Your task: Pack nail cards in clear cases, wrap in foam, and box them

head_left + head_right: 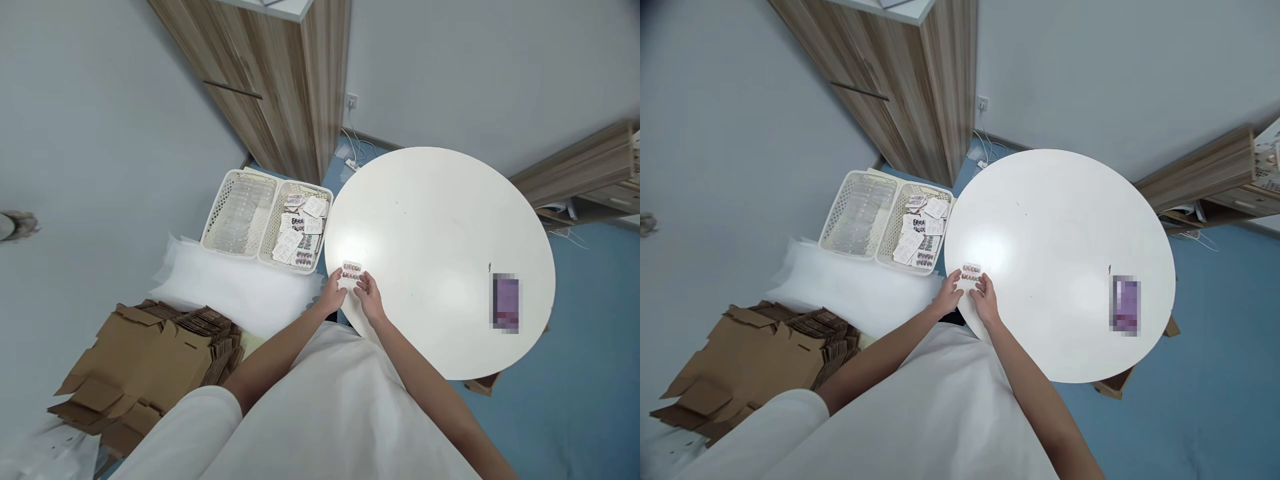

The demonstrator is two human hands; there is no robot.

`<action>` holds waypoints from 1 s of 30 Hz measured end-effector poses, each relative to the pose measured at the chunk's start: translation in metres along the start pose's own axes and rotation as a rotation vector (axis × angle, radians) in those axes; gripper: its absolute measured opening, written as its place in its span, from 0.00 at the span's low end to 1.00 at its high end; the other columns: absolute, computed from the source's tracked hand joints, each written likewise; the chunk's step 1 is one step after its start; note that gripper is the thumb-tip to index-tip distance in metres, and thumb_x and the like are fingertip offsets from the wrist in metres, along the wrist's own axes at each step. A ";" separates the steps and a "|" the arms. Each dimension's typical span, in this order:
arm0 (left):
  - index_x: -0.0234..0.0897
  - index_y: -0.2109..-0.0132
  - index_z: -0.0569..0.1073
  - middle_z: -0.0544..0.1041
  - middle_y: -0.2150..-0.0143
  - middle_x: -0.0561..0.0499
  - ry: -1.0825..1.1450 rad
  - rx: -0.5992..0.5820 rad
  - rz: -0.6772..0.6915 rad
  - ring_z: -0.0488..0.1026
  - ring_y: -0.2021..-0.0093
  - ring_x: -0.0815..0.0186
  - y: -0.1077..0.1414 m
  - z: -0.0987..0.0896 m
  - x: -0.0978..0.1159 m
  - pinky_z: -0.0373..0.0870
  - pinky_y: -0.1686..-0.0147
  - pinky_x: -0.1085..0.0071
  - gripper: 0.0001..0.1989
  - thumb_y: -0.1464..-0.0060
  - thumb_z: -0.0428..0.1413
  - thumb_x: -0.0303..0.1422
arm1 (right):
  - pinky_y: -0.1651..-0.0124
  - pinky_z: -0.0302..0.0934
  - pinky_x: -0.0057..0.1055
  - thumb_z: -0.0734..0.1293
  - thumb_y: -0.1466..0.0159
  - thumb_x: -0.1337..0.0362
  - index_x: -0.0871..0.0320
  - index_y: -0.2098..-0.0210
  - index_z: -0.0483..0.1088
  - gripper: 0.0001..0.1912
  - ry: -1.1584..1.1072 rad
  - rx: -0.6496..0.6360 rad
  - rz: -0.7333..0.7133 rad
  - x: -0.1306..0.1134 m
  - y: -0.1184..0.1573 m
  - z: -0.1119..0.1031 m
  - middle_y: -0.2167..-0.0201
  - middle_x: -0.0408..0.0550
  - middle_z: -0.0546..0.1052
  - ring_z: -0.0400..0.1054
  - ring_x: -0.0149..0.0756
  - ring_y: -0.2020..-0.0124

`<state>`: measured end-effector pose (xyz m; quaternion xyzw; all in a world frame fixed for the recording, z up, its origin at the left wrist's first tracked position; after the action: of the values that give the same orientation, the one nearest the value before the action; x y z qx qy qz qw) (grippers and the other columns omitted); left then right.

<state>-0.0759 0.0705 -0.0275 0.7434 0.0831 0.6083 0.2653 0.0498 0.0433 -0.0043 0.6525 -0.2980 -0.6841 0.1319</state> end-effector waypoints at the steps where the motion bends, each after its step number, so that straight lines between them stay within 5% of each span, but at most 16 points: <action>1: 0.36 0.41 0.52 0.55 0.40 0.43 0.002 0.000 0.006 0.53 0.41 0.61 -0.002 -0.002 0.000 0.51 0.43 0.60 0.34 0.57 0.48 0.21 | 0.45 0.53 0.39 0.65 0.50 0.62 0.53 0.43 0.51 0.37 -0.005 -0.005 -0.002 -0.002 -0.002 0.002 0.44 0.51 0.59 0.58 0.39 0.47; 15: 0.38 0.40 0.51 0.54 0.39 0.44 0.030 0.044 0.045 0.49 0.39 0.59 -0.043 -0.027 0.008 0.46 0.42 0.58 0.34 0.57 0.49 0.22 | 0.44 0.51 0.40 0.65 0.50 0.61 0.51 0.42 0.49 0.37 -0.057 -0.075 -0.008 -0.027 -0.033 0.029 0.41 0.49 0.55 0.54 0.40 0.44; 30: 0.39 0.41 0.51 0.54 0.40 0.44 0.035 0.086 0.029 0.52 0.41 0.60 -0.039 -0.029 0.017 0.50 0.43 0.59 0.33 0.56 0.48 0.23 | 0.45 0.52 0.41 0.64 0.49 0.60 0.48 0.43 0.52 0.34 -0.052 -0.080 -0.025 -0.020 -0.035 0.019 0.40 0.47 0.54 0.60 0.38 0.49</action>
<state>-0.0913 0.1193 -0.0286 0.7446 0.1029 0.6209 0.2226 0.0405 0.0865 -0.0091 0.6322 -0.2656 -0.7140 0.1416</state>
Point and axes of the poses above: each hand's wrist, its own y-axis away from the middle knuckle, its own z-axis out of the palm, x = y × z, the point moved 4 cm from there along -y, towards the middle knuckle
